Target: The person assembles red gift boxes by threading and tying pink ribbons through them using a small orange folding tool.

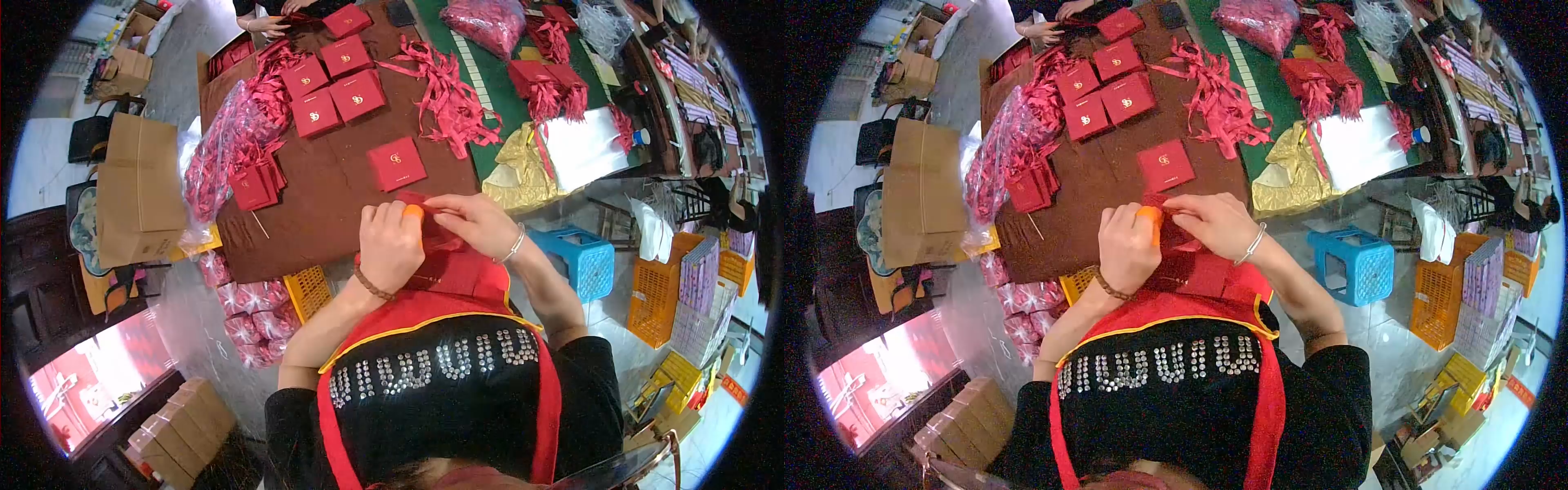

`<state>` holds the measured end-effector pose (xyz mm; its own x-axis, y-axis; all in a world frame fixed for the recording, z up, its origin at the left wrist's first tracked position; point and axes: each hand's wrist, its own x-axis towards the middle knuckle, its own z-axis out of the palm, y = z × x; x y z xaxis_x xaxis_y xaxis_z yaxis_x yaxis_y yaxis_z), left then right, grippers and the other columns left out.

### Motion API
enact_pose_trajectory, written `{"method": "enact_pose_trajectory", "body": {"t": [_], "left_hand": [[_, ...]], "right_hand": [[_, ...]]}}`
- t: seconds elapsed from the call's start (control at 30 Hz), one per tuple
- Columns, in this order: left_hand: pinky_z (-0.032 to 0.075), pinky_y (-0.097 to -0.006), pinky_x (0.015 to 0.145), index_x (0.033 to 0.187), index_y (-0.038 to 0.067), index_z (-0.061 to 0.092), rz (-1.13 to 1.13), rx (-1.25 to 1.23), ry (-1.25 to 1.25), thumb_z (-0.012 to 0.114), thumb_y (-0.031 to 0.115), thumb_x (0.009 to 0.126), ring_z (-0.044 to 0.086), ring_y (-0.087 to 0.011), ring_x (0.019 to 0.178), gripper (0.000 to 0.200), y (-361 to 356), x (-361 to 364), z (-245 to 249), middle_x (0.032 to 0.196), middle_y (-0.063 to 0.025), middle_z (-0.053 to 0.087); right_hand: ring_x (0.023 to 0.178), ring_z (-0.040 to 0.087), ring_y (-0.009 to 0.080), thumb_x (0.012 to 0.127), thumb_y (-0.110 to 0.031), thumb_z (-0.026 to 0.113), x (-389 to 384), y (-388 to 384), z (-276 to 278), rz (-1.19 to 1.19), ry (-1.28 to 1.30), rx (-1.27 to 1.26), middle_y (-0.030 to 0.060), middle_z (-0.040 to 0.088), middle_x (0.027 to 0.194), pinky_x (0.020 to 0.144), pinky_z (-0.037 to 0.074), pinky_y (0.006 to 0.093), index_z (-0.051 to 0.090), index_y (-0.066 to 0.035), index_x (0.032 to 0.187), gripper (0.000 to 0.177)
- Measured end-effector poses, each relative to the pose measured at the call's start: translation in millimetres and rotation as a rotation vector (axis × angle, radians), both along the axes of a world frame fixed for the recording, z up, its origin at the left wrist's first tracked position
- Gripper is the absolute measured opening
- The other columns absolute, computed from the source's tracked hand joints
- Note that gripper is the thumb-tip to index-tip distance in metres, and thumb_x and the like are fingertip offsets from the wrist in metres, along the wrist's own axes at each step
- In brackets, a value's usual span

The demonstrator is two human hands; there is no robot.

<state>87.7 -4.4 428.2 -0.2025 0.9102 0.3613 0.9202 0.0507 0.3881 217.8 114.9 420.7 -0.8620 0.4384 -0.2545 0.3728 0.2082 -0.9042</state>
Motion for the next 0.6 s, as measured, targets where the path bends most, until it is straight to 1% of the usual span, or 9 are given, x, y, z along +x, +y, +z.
{"method": "enact_pose_trajectory", "body": {"t": [0.1, 0.17, 0.23, 0.3, 0.37, 0.43, 0.53, 0.57, 0.6], "left_hand": [[0.037, -0.0345, 0.060, 0.076, 0.003, 0.056, 0.033, -0.023, 0.118, 0.061, 0.004, 0.069, 0.052, -0.0245, 0.065, 0.009, 4.9, 6.9, -1.7, 0.073, -0.0084, 0.056], [0.038, -0.0337, 0.064, 0.079, 0.003, 0.058, 0.008, 0.055, -0.077, 0.062, 0.006, 0.069, 0.054, -0.0231, 0.070, 0.011, 5.6, 5.7, -7.1, 0.076, -0.0078, 0.056], [0.038, -0.0334, 0.065, 0.080, 0.004, 0.059, -0.017, 0.018, -0.073, 0.062, 0.007, 0.068, 0.054, -0.0227, 0.072, 0.012, 1.4, -1.2, -9.8, 0.077, -0.0071, 0.057], [0.038, -0.0332, 0.066, 0.080, 0.005, 0.060, -0.036, -0.025, -0.069, 0.063, 0.007, 0.068, 0.055, -0.0222, 0.074, 0.013, -2.6, -10.1, -9.6, 0.078, -0.0064, 0.057], [0.038, -0.0325, 0.066, 0.079, 0.008, 0.060, -0.088, -0.016, -0.105, 0.064, 0.009, 0.068, 0.055, -0.0212, 0.075, 0.012, -0.7, -22.7, -7.1, 0.080, -0.0040, 0.057], [0.037, -0.0323, 0.069, 0.080, 0.009, 0.060, -0.128, -0.002, -0.170, 0.066, 0.010, 0.066, 0.054, -0.0208, 0.078, 0.015, 1.8, -36.2, -1.1, 0.083, -0.0028, 0.057], [0.035, -0.0330, 0.075, 0.082, 0.010, 0.058, -0.183, 0.000, -0.230, 0.070, 0.013, 0.063, 0.051, -0.0202, 0.086, 0.022, 1.1, -49.2, 2.0, 0.085, -0.0015, 0.058], [0.035, -0.0330, 0.075, 0.082, 0.010, 0.058, -0.179, 0.000, -0.227, 0.070, 0.013, 0.063, 0.051, -0.0202, 0.086, 0.022, 0.0, -51.8, 3.1, 0.085, -0.0015, 0.058], [0.034, -0.0335, 0.074, 0.084, 0.011, 0.059, -0.198, -0.029, -0.205, 0.069, 0.015, 0.064, 0.051, -0.0193, 0.084, 0.023, -0.4, -54.1, 4.9, 0.085, -0.0003, 0.058]], "right_hand": [[0.076, 0.061, 0.0283, 0.081, -0.023, 0.052, 0.1, 3.6, 6.8, -0.003, 0.037, 0.128, 0.0150, 0.063, 0.083, 0.069, 0.047, 0.0356, 0.059, -0.007, 0.103, 0.028], [0.075, 0.061, 0.0284, 0.081, -0.022, 0.053, 1.7, 8.7, -1.0, -0.027, 0.035, 0.010, 0.0150, 0.063, 0.080, 0.067, 0.047, 0.0358, 0.059, -0.007, 0.103, 0.027], [0.074, 0.061, 0.0281, 0.081, -0.022, 0.053, 0.1, 9.9, 1.9, -0.021, -0.008, 0.023, 0.0148, 0.063, 0.079, 0.066, 0.047, 0.0359, 0.059, -0.007, 0.102, 0.026], [0.077, 0.055, 0.0101, 0.085, -0.013, 0.051, -3.4, 10.4, 7.7, 0.081, -0.128, -0.013, 0.0083, 0.061, 0.085, 0.068, 0.045, 0.0246, 0.053, 0.000, 0.109, 0.028], [0.074, 0.055, 0.0099, 0.085, -0.013, 0.051, -5.2, 8.4, -1.2, 0.078, -0.072, -0.047, 0.0072, 0.060, 0.083, 0.066, 0.045, 0.0246, 0.052, -0.001, 0.110, 0.028], [0.067, 0.055, 0.0103, 0.084, -0.012, 0.051, -7.1, 7.1, -5.3, 0.110, 0.119, 0.076, 0.0072, 0.061, 0.078, 0.060, 0.044, 0.0261, 0.051, -0.001, 0.108, 0.026], [0.061, 0.056, 0.0145, 0.083, -0.012, 0.051, -18.6, 3.8, 13.3, 0.130, 0.056, 0.005, 0.0097, 0.061, 0.071, 0.057, 0.043, 0.0276, 0.050, 0.000, 0.102, 0.022], [0.061, 0.056, 0.0145, 0.083, -0.012, 0.051, -21.7, 1.7, 13.3, 0.134, 0.059, 0.005, 0.0097, 0.061, 0.071, 0.057, 0.043, 0.0276, 0.050, 0.000, 0.102, 0.022], [0.059, 0.056, 0.0180, 0.083, -0.012, 0.052, -24.8, -0.1, 12.8, 0.144, 0.070, 0.071, 0.0111, 0.060, 0.069, 0.056, 0.043, 0.0282, 0.050, 0.000, 0.100, 0.021]]}}
